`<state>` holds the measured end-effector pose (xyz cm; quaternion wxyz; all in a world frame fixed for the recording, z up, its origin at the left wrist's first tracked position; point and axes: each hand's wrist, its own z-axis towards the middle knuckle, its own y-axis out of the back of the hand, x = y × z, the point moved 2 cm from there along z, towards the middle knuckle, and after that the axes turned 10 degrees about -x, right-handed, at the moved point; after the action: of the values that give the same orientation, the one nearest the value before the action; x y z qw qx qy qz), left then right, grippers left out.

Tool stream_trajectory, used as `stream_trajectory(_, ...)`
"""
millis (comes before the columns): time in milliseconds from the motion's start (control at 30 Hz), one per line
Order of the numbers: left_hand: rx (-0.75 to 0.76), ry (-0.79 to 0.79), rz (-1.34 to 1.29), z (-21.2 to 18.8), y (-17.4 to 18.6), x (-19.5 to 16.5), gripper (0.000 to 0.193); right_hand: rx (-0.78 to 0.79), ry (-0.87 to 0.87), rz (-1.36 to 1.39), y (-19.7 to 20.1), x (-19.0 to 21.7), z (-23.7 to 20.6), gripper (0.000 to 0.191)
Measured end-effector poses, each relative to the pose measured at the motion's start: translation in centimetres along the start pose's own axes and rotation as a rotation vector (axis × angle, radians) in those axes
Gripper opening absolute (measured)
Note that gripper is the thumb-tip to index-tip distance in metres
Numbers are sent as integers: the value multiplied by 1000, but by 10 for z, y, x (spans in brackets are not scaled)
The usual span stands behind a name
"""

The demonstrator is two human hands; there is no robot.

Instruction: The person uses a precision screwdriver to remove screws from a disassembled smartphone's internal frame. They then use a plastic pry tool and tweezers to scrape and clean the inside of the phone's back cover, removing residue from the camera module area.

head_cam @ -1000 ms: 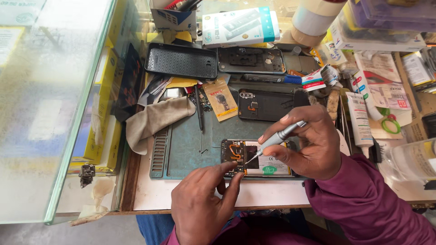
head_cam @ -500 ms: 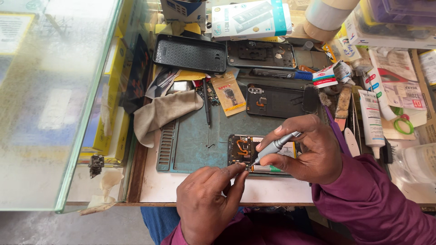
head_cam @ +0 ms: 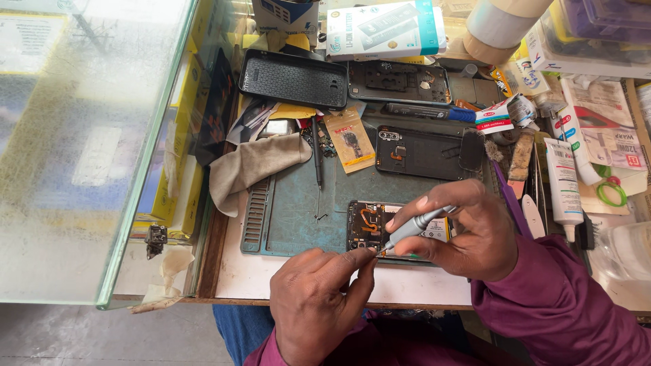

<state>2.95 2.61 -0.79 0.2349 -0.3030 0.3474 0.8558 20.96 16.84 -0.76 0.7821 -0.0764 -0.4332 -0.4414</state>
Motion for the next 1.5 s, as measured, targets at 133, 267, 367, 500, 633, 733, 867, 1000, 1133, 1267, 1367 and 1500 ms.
stream_trajectory(133,5,27,-22,1,0,0,13,35,15,-11,-1,0,-1,60)
stream_trajectory(267,10,72,-26,2,0,1,12,25,2,45,1,-2,-2,60)
stream_trajectory(367,12,96,-28,2,-1,1,12,21,-8,74,1,-3,-3,59)
stream_trajectory(500,13,95,-29,2,-1,1,12,29,-26,97,0,-3,-3,59)
stream_trajectory(633,-5,103,-41,2,0,2,13,63,-16,93,0,-1,0,58)
stream_trajectory(733,-24,115,-59,2,0,2,13,76,-14,105,-1,0,2,57)
stream_trajectory(867,-38,100,-88,2,2,3,15,102,-25,180,-2,0,6,54)
stream_trajectory(1000,-32,114,-116,1,2,4,16,124,-35,219,-3,1,7,54)
stream_trajectory(1133,-20,126,-101,1,1,3,20,111,-59,229,-2,1,4,52)
stream_trajectory(1267,-44,99,-32,1,1,0,30,7,-109,256,5,0,2,50)
stream_trajectory(1367,47,15,148,3,-2,-1,28,-134,-118,210,14,0,3,51)
stream_trajectory(1500,113,-93,237,3,-7,-6,31,-226,-127,96,21,1,3,53)
